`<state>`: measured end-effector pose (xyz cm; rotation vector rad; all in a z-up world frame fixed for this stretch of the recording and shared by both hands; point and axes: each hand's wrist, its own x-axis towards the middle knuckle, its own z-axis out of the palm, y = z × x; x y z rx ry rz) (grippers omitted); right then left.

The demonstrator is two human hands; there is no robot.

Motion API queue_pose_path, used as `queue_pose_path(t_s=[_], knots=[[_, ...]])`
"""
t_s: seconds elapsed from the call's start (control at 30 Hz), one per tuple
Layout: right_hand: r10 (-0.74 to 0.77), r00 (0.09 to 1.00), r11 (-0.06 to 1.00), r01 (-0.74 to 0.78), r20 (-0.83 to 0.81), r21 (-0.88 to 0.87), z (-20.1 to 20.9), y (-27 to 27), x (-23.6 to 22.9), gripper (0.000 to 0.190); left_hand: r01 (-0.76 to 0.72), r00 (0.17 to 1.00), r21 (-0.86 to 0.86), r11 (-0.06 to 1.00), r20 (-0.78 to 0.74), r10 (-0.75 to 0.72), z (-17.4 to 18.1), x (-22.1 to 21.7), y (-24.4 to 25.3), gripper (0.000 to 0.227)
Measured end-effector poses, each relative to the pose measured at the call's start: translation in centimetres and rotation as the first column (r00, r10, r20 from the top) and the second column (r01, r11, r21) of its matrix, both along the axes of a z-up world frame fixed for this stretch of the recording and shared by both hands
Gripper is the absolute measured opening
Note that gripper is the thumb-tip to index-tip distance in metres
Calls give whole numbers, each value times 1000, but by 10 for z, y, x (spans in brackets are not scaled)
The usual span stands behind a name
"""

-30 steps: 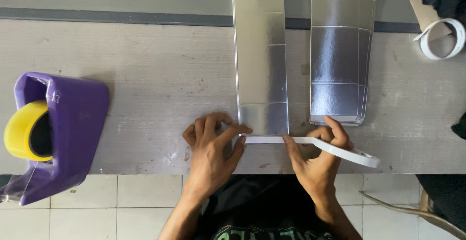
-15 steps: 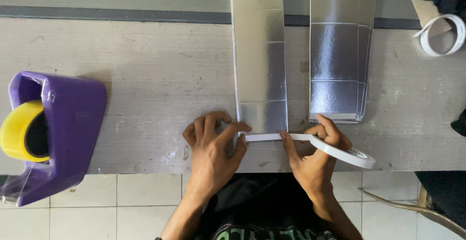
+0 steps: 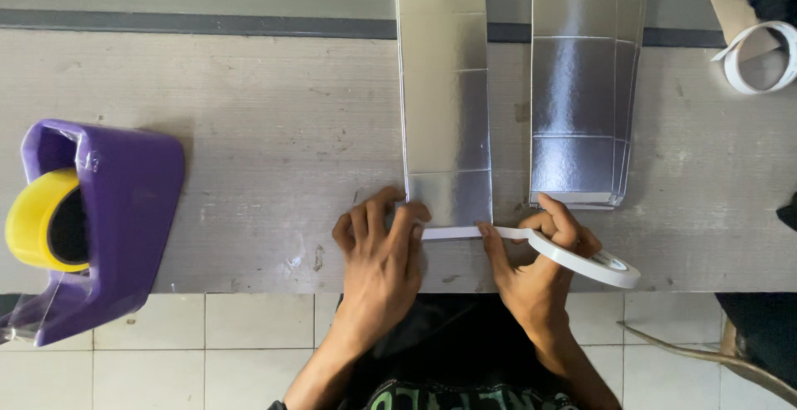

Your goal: The person tapes the edges of flat, silver-colored boxes using a roll of white tape. They repeatedly apply tape along the seams, press it down, and tear off pieces by hand. The person also stacks the taped boxes and briefly handles a small plastic bag containing a roll of tape.

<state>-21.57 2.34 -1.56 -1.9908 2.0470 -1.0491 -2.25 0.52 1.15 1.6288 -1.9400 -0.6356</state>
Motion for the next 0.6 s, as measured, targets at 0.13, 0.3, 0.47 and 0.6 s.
queue_pose_path(t_s=[0.13,0.3,0.47,0.6], knots=[[-3,1000,1000,3,4,-8,0,1,-2,68,10,1000,15,1000,7,-10,2,-1,1,29],[96,972,994,-105,213,30,15,2,-2,42,42,999,-39,998,-33,-44,2,-35,-5,47],[92,984,995,-95,152,13,8,2,-6,39,230,968,-172,958,138,-207,-12,-61,-16,56],[92,987,995,-96,130,22,8,3,-6,40,237,966,-179,955,145,-212,-12,-59,-17,58]])
